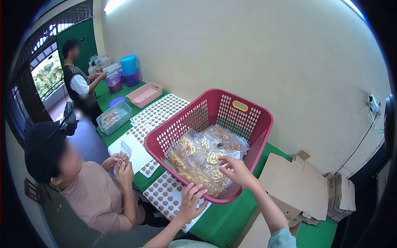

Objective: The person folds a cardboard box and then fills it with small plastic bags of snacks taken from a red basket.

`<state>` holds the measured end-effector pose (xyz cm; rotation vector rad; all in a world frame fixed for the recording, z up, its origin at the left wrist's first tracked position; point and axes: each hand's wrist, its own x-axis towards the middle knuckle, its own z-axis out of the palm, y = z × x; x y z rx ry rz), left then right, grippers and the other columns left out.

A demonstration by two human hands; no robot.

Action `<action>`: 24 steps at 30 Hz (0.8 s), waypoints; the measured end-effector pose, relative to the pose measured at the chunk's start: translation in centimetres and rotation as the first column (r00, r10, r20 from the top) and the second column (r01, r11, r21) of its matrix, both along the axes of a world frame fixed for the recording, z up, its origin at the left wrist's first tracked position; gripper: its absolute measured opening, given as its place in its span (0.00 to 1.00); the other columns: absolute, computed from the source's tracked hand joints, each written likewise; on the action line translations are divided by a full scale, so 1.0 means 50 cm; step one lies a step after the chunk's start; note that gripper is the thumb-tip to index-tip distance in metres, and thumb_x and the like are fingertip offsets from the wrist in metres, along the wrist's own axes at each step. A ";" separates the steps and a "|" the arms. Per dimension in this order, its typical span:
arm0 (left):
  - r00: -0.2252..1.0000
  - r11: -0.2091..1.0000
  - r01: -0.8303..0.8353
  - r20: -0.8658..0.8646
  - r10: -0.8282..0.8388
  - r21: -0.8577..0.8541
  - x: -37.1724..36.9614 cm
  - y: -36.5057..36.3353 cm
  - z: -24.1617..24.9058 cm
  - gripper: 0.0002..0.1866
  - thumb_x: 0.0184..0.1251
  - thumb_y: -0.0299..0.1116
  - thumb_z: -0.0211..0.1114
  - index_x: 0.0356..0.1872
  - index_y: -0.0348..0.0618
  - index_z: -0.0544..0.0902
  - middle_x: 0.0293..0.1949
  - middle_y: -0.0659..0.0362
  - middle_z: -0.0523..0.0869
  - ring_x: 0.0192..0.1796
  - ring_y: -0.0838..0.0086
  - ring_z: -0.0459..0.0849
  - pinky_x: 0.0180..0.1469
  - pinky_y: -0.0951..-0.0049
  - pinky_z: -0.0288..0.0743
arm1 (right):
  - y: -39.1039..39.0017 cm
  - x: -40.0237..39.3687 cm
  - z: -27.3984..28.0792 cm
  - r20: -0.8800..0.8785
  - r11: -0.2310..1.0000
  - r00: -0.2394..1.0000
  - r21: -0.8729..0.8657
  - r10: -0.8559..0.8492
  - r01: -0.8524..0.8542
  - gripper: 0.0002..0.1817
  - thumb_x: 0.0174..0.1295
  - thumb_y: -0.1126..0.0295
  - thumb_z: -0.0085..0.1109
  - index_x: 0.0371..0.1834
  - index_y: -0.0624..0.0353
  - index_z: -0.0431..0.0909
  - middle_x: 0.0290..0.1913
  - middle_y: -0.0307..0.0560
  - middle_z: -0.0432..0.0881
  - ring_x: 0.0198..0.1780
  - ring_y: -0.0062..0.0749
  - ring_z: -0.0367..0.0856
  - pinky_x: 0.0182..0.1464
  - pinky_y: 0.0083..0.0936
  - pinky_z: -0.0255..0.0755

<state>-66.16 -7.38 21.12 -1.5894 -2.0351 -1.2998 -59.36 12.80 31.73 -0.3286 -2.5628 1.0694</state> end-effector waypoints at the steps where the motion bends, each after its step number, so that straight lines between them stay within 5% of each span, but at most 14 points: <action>1: 1.000 1.000 -0.007 -0.022 0.007 0.009 -0.004 0.002 -0.005 0.24 0.49 0.37 0.65 0.51 0.53 0.71 0.56 0.61 0.68 0.62 0.61 0.60 0.60 0.56 0.53 | 0.012 -0.037 -0.021 0.088 0.992 0.995 0.119 0.037 -0.047 0.16 0.56 0.67 0.56 0.44 0.64 0.72 0.37 0.54 0.80 0.39 0.40 0.80 0.40 0.32 0.73; 4: 0.996 0.999 -0.018 -0.084 0.022 0.047 -0.015 0.011 -0.033 0.26 0.45 0.37 0.68 0.49 0.56 0.72 0.54 0.63 0.68 0.61 0.64 0.59 0.58 0.53 0.52 | 0.003 -0.155 -0.084 0.288 0.857 0.957 0.487 0.025 -0.169 0.16 0.53 0.63 0.57 0.41 0.62 0.74 0.37 0.57 0.79 0.37 0.49 0.79 0.39 0.40 0.73; 9: 0.994 0.996 0.010 -0.108 0.001 0.094 -0.022 0.013 -0.045 0.26 0.44 0.37 0.68 0.49 0.58 0.72 0.55 0.65 0.68 0.61 0.67 0.59 0.58 0.52 0.49 | -0.053 -0.303 -0.161 0.559 0.805 0.827 0.459 0.068 -0.376 0.12 0.47 0.66 0.58 0.32 0.62 0.78 0.33 0.57 0.80 0.35 0.49 0.80 0.37 0.41 0.74; 15: 0.992 0.999 0.020 -0.127 -0.014 0.041 -0.024 0.002 -0.034 0.24 0.43 0.32 0.68 0.47 0.56 0.74 0.53 0.62 0.69 0.59 0.65 0.62 0.58 0.54 0.56 | -0.053 -0.346 -0.197 0.585 0.850 0.809 0.402 0.048 -0.341 0.11 0.46 0.67 0.57 0.30 0.62 0.78 0.32 0.56 0.81 0.35 0.47 0.80 0.37 0.38 0.74; 20: 0.993 0.999 0.042 -0.109 -0.040 0.016 -0.025 -0.006 -0.018 0.25 0.42 0.30 0.68 0.47 0.54 0.74 0.53 0.61 0.70 0.57 0.63 0.64 0.58 0.53 0.57 | -0.015 -0.282 -0.005 0.181 0.949 0.958 0.187 0.222 -0.255 0.09 0.48 0.70 0.57 0.31 0.64 0.76 0.32 0.51 0.81 0.36 0.38 0.80 0.40 0.29 0.72; 24: 0.997 0.998 0.057 -0.055 -0.055 0.028 -0.017 -0.006 -0.012 0.24 0.42 0.27 0.67 0.47 0.49 0.74 0.53 0.58 0.70 0.59 0.58 0.63 0.59 0.53 0.57 | -0.010 -0.095 0.170 -0.241 0.997 0.968 -0.002 0.068 -0.071 0.07 0.52 0.73 0.58 0.32 0.65 0.74 0.29 0.47 0.80 0.35 0.26 0.80 0.39 0.23 0.72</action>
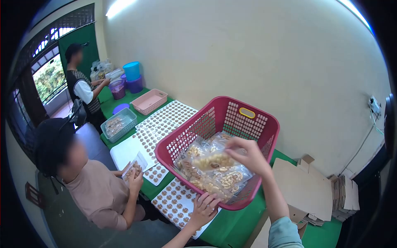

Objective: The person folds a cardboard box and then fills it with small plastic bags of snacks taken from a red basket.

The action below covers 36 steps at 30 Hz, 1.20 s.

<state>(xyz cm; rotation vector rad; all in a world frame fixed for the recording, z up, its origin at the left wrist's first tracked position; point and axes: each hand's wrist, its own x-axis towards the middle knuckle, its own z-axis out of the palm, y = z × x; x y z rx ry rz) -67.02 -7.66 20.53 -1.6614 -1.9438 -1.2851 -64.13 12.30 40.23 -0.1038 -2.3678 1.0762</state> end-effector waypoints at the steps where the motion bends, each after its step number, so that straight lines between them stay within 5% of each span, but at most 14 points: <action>1: 0.998 1.000 -0.002 0.058 0.002 -0.001 0.005 -0.002 0.006 0.24 0.43 0.27 0.66 0.47 0.48 0.74 0.53 0.57 0.70 0.59 0.57 0.62 0.60 0.53 0.56 | 0.000 0.052 0.023 -0.033 0.996 0.997 0.035 -0.076 0.077 0.06 0.54 0.74 0.58 0.33 0.64 0.75 0.29 0.44 0.80 0.34 0.22 0.79 0.39 0.20 0.71; 2: 0.993 1.000 0.001 0.116 -0.001 -0.003 0.010 -0.003 0.011 0.23 0.44 0.27 0.66 0.46 0.47 0.74 0.53 0.55 0.70 0.60 0.55 0.61 0.60 0.53 0.55 | 0.006 0.097 0.019 -0.132 0.990 0.987 -0.117 -0.093 0.077 0.06 0.54 0.75 0.58 0.34 0.64 0.75 0.29 0.43 0.80 0.33 0.21 0.77 0.38 0.19 0.70; 5: 0.892 0.999 0.027 0.450 -0.045 0.047 0.053 -0.013 0.060 0.13 0.56 0.28 0.58 0.44 0.41 0.74 0.52 0.53 0.71 0.65 0.54 0.55 0.65 0.57 0.46 | -0.007 0.273 0.047 -0.137 0.966 0.957 -0.046 -0.257 0.253 0.05 0.55 0.76 0.57 0.34 0.63 0.76 0.29 0.43 0.80 0.33 0.23 0.78 0.38 0.21 0.71; 10: 0.634 0.954 0.009 0.736 -0.238 0.300 0.137 -0.018 0.126 0.15 0.59 0.32 0.58 0.47 0.40 0.72 0.45 0.55 0.77 0.58 0.64 0.68 0.64 0.61 0.53 | -0.058 0.490 0.009 0.051 0.945 0.945 -0.037 -0.323 0.325 0.05 0.56 0.75 0.57 0.35 0.62 0.76 0.30 0.44 0.80 0.35 0.29 0.80 0.38 0.23 0.72; 13: 0.707 0.900 0.436 0.621 -0.338 -0.007 0.203 0.015 0.208 0.24 0.54 0.38 0.65 0.50 0.40 0.70 0.46 0.55 0.78 0.54 0.67 0.73 0.60 0.65 0.60 | -0.091 0.563 -0.017 0.181 0.947 0.949 -0.150 -0.257 0.285 0.07 0.57 0.72 0.55 0.37 0.63 0.76 0.31 0.48 0.80 0.36 0.36 0.81 0.39 0.26 0.73; 17: 0.521 0.420 0.844 0.700 -0.489 -0.335 0.328 0.107 0.185 0.28 0.46 0.43 0.72 0.47 0.40 0.74 0.42 0.55 0.81 0.45 0.71 0.80 0.46 0.71 0.72 | -0.116 0.635 -0.070 0.217 0.967 0.951 -0.081 -0.220 0.243 0.10 0.56 0.72 0.54 0.40 0.64 0.75 0.32 0.51 0.80 0.35 0.43 0.79 0.39 0.30 0.72; 19: 0.531 0.227 0.847 0.786 -0.316 -0.481 0.387 0.132 0.180 0.25 0.50 0.42 0.69 0.46 0.38 0.75 0.40 0.55 0.82 0.41 0.74 0.81 0.41 0.73 0.75 | -0.137 0.663 -0.098 0.218 0.946 0.933 -0.087 -0.288 0.312 0.11 0.55 0.73 0.54 0.41 0.63 0.74 0.31 0.50 0.80 0.35 0.44 0.79 0.43 0.32 0.70; 20: 0.548 0.123 0.836 0.804 -0.229 -0.535 0.413 0.145 0.174 0.23 0.52 0.41 0.68 0.46 0.38 0.75 0.39 0.56 0.82 0.39 0.76 0.82 0.39 0.74 0.76 | -0.140 0.685 -0.122 0.150 0.901 0.888 0.069 -0.434 0.429 0.15 0.53 0.72 0.57 0.44 0.63 0.73 0.38 0.50 0.78 0.42 0.42 0.76 0.49 0.34 0.66; 23: 0.149 0.498 0.866 0.974 -0.169 -0.046 0.473 0.136 0.075 0.20 0.59 0.40 0.63 0.45 0.35 0.75 0.36 0.58 0.82 0.34 0.80 0.81 0.36 0.78 0.76 | -0.161 0.740 -0.161 -0.165 0.480 0.487 0.084 -0.858 0.873 0.21 0.49 0.71 0.61 0.48 0.61 0.70 0.47 0.52 0.73 0.50 0.42 0.70 0.53 0.36 0.62; 24: 0.154 0.532 0.846 0.970 -0.186 -0.032 0.487 0.139 0.084 0.18 0.63 0.40 0.59 0.43 0.33 0.75 0.36 0.59 0.82 0.34 0.81 0.80 0.37 0.80 0.75 | -0.172 0.764 -0.198 -0.138 0.426 0.419 -0.028 -0.897 0.904 0.27 0.49 0.70 0.63 0.53 0.61 0.66 0.52 0.51 0.69 0.54 0.38 0.67 0.50 0.34 0.65; 27: 0.105 0.549 0.835 0.975 -0.196 0.020 0.519 0.151 0.062 0.19 0.64 0.42 0.58 0.43 0.34 0.75 0.36 0.58 0.82 0.35 0.82 0.79 0.38 0.80 0.75 | -0.223 0.787 -0.296 0.125 0.372 0.660 -0.742 -0.741 0.558 0.28 0.53 0.70 0.62 0.56 0.61 0.62 0.52 0.48 0.69 0.55 0.33 0.67 0.51 0.30 0.67; 28: 0.209 0.523 0.847 0.964 -0.163 -0.095 0.528 0.156 0.045 0.21 0.64 0.44 0.57 0.46 0.34 0.75 0.39 0.57 0.81 0.37 0.82 0.79 0.40 0.80 0.74 | -0.234 0.793 -0.325 0.070 0.372 0.798 -0.858 -0.599 0.354 0.27 0.56 0.70 0.60 0.57 0.63 0.60 0.53 0.45 0.68 0.55 0.27 0.67 0.52 0.26 0.67; 31: 0.261 0.655 0.756 0.910 -0.324 0.016 0.590 0.164 0.033 0.21 0.63 0.44 0.59 0.47 0.34 0.75 0.38 0.58 0.82 0.36 0.82 0.79 0.39 0.81 0.74 | -0.255 0.804 -0.344 0.028 0.246 0.742 -0.935 -0.670 0.257 0.25 0.57 0.72 0.58 0.56 0.65 0.60 0.52 0.44 0.70 0.53 0.26 0.70 0.54 0.24 0.67; 36: 0.193 0.615 0.784 0.975 -0.113 -0.084 0.633 0.156 0.046 0.16 0.62 0.37 0.60 0.43 0.32 0.77 0.33 0.61 0.82 0.35 0.84 0.78 0.37 0.83 0.73 | -0.232 0.849 -0.364 0.031 0.259 0.666 -0.907 -0.745 0.332 0.20 0.56 0.75 0.59 0.51 0.68 0.65 0.46 0.45 0.75 0.46 0.23 0.75 0.48 0.20 0.71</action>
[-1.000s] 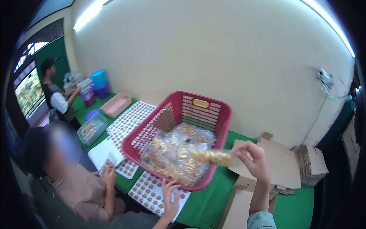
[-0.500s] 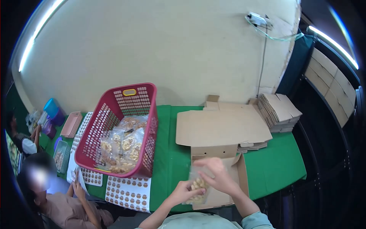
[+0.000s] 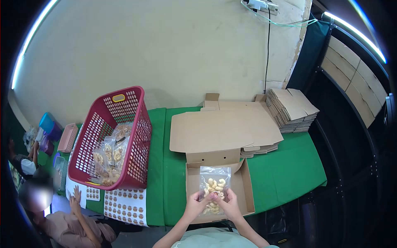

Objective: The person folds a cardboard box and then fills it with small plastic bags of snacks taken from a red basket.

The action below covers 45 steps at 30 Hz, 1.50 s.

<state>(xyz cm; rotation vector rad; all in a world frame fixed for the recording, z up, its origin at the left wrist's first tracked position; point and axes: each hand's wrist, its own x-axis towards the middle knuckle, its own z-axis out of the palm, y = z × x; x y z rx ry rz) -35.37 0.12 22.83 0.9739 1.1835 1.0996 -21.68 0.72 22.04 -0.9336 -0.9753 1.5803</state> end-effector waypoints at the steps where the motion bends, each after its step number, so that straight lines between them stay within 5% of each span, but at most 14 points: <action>1: 1.000 0.999 0.001 -0.022 -0.002 -0.044 0.000 -0.002 -0.001 0.15 0.62 0.36 0.61 0.41 0.32 0.79 0.32 0.61 0.82 0.34 0.84 0.78 0.36 0.83 0.73 | 0.000 0.005 -0.007 0.020 1.000 1.000 -0.004 -0.001 0.001 0.19 0.56 0.75 0.59 0.49 0.68 0.67 0.44 0.45 0.77 0.44 0.22 0.76 0.47 0.19 0.71; 10: 1.000 1.000 -0.022 -0.007 0.022 -0.007 -0.010 0.006 -0.060 0.14 0.60 0.39 0.63 0.27 0.36 0.81 0.20 0.68 0.78 0.24 0.89 0.70 0.24 0.85 0.64 | 0.010 0.024 0.012 -0.029 0.988 0.996 -0.130 0.079 -0.082 0.18 0.56 0.74 0.60 0.47 0.71 0.71 0.41 0.46 0.79 0.38 0.20 0.77 0.41 0.16 0.73; 13: 0.986 1.000 0.015 -0.164 -0.013 0.011 -0.017 0.016 -0.077 0.12 0.61 0.35 0.62 0.35 0.34 0.82 0.25 0.64 0.82 0.28 0.88 0.75 0.27 0.85 0.69 | 0.016 0.039 -0.006 -0.003 0.986 0.995 -0.136 0.099 -0.098 0.18 0.57 0.72 0.60 0.47 0.71 0.71 0.41 0.45 0.79 0.39 0.20 0.77 0.42 0.17 0.73; 19: 0.960 1.000 -0.022 -0.279 0.024 0.010 0.008 0.015 -0.029 0.15 0.56 0.41 0.66 0.28 0.35 0.81 0.16 0.68 0.75 0.20 0.89 0.66 0.20 0.83 0.59 | 0.031 0.041 -0.024 0.033 0.990 0.995 -0.108 0.095 -0.091 0.16 0.60 0.70 0.56 0.47 0.69 0.69 0.43 0.45 0.77 0.43 0.20 0.75 0.45 0.18 0.71; 22: 0.892 0.998 0.067 -0.448 -0.059 0.003 0.026 0.013 0.032 0.17 0.54 0.42 0.67 0.26 0.35 0.80 0.15 0.68 0.75 0.19 0.88 0.66 0.19 0.82 0.59 | 0.034 0.028 -0.040 0.039 0.996 0.998 -0.079 -0.044 0.047 0.13 0.61 0.71 0.54 0.46 0.65 0.69 0.39 0.40 0.78 0.36 0.17 0.76 0.38 0.15 0.71; 34: 0.950 0.994 0.058 -0.310 -0.026 0.096 0.019 0.057 0.002 0.16 0.53 0.42 0.68 0.24 0.37 0.78 0.14 0.69 0.69 0.18 0.88 0.62 0.18 0.82 0.55 | 0.076 0.008 -0.015 0.129 0.978 0.973 0.106 -0.193 0.179 0.13 0.62 0.63 0.55 0.30 0.64 0.74 0.28 0.38 0.77 0.30 0.15 0.71 0.32 0.14 0.66; 40: 0.977 0.995 0.038 -0.214 -0.018 0.091 0.015 0.078 -0.028 0.15 0.53 0.42 0.68 0.26 0.37 0.79 0.13 0.69 0.70 0.17 0.89 0.63 0.18 0.82 0.55 | 0.110 0.021 -0.036 0.206 0.987 0.971 0.128 -0.123 0.098 0.13 0.61 0.64 0.55 0.36 0.66 0.73 0.31 0.39 0.78 0.33 0.16 0.74 0.34 0.15 0.69; 45: 0.827 0.978 -0.057 -0.539 0.158 0.200 0.019 0.089 0.001 0.17 0.53 0.43 0.67 0.26 0.35 0.81 0.13 0.66 0.74 0.16 0.87 0.65 0.17 0.80 0.58 | 0.109 0.015 -0.004 0.092 0.997 0.996 0.072 -0.007 0.000 0.13 0.61 0.65 0.56 0.40 0.65 0.72 0.35 0.40 0.78 0.37 0.19 0.76 0.40 0.17 0.71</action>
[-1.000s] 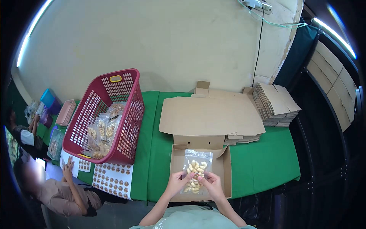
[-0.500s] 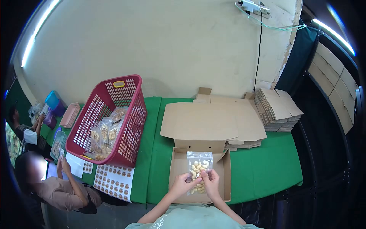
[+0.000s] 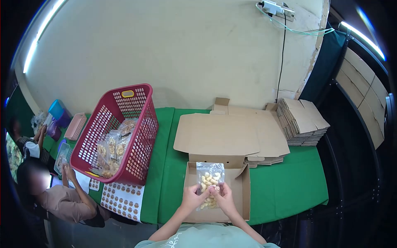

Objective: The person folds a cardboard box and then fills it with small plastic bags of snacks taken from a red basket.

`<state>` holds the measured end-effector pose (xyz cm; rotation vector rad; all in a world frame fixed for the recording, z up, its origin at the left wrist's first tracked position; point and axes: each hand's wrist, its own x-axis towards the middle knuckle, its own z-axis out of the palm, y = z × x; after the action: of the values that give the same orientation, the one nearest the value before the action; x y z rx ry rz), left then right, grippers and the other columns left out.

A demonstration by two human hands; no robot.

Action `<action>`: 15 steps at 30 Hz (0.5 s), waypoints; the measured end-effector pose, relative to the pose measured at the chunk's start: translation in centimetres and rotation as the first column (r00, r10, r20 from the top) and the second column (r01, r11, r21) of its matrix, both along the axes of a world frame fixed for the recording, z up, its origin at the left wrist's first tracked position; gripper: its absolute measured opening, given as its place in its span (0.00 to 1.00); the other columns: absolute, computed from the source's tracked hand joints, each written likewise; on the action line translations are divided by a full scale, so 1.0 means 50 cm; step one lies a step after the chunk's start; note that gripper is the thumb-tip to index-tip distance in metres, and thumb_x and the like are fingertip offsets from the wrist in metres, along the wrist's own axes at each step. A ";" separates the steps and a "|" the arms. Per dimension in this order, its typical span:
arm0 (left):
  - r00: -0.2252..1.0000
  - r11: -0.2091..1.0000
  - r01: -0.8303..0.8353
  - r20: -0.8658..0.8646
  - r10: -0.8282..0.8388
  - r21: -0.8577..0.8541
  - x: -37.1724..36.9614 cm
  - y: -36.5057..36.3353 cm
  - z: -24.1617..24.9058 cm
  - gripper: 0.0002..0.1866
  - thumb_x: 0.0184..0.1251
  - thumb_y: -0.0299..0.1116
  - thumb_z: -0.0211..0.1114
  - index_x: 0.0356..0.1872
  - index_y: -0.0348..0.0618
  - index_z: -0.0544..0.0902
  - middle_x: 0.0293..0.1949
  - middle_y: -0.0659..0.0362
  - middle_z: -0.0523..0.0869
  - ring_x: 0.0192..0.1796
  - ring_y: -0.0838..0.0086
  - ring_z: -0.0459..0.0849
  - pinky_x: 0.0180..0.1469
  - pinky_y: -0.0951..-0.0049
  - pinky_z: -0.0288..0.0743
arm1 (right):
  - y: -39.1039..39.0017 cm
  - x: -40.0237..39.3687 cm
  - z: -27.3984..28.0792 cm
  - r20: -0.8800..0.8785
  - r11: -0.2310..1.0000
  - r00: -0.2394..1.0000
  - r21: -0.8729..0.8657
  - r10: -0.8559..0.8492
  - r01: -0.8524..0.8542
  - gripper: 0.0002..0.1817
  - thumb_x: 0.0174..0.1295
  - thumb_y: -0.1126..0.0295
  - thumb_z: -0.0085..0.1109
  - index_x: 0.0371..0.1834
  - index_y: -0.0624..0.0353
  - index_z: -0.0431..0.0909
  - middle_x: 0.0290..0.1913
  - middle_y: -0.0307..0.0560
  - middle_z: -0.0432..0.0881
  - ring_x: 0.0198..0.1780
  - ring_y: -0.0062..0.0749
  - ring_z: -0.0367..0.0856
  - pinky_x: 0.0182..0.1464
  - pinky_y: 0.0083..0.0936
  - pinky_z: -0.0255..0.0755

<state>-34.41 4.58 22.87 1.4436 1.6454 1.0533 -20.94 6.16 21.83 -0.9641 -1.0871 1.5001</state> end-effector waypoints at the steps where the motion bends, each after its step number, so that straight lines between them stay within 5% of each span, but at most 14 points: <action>1: 0.998 1.000 0.002 -0.069 -0.002 0.003 -0.004 0.006 -0.001 0.17 0.53 0.43 0.67 0.26 0.35 0.81 0.13 0.65 0.75 0.16 0.87 0.66 0.17 0.80 0.59 | 0.000 0.001 0.005 0.000 1.000 1.000 0.006 0.012 -0.012 0.13 0.61 0.66 0.56 0.41 0.65 0.72 0.37 0.40 0.78 0.38 0.19 0.76 0.40 0.17 0.72; 7: 0.962 0.998 0.056 0.266 -0.057 0.012 0.000 0.016 -0.010 0.17 0.56 0.42 0.65 0.31 0.35 0.82 0.18 0.62 0.80 0.20 0.87 0.73 0.22 0.81 0.67 | 0.017 0.016 -0.013 0.000 0.999 0.999 0.000 0.044 -0.044 0.12 0.62 0.68 0.54 0.42 0.66 0.75 0.33 0.39 0.79 0.32 0.14 0.74 0.34 0.12 0.69; 15: 0.976 0.988 0.125 0.190 -0.105 -0.094 -0.042 0.002 -0.008 0.16 0.59 0.42 0.63 0.34 0.36 0.82 0.21 0.62 0.82 0.24 0.86 0.75 0.24 0.83 0.68 | 0.017 0.007 -0.053 0.151 0.991 0.979 -0.042 0.133 -0.128 0.12 0.62 0.68 0.53 0.41 0.66 0.76 0.34 0.39 0.79 0.34 0.15 0.74 0.36 0.14 0.69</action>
<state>-36.51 4.68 22.46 1.3150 1.4466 0.9885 -20.58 7.04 19.20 -1.0617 -1.2611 1.5735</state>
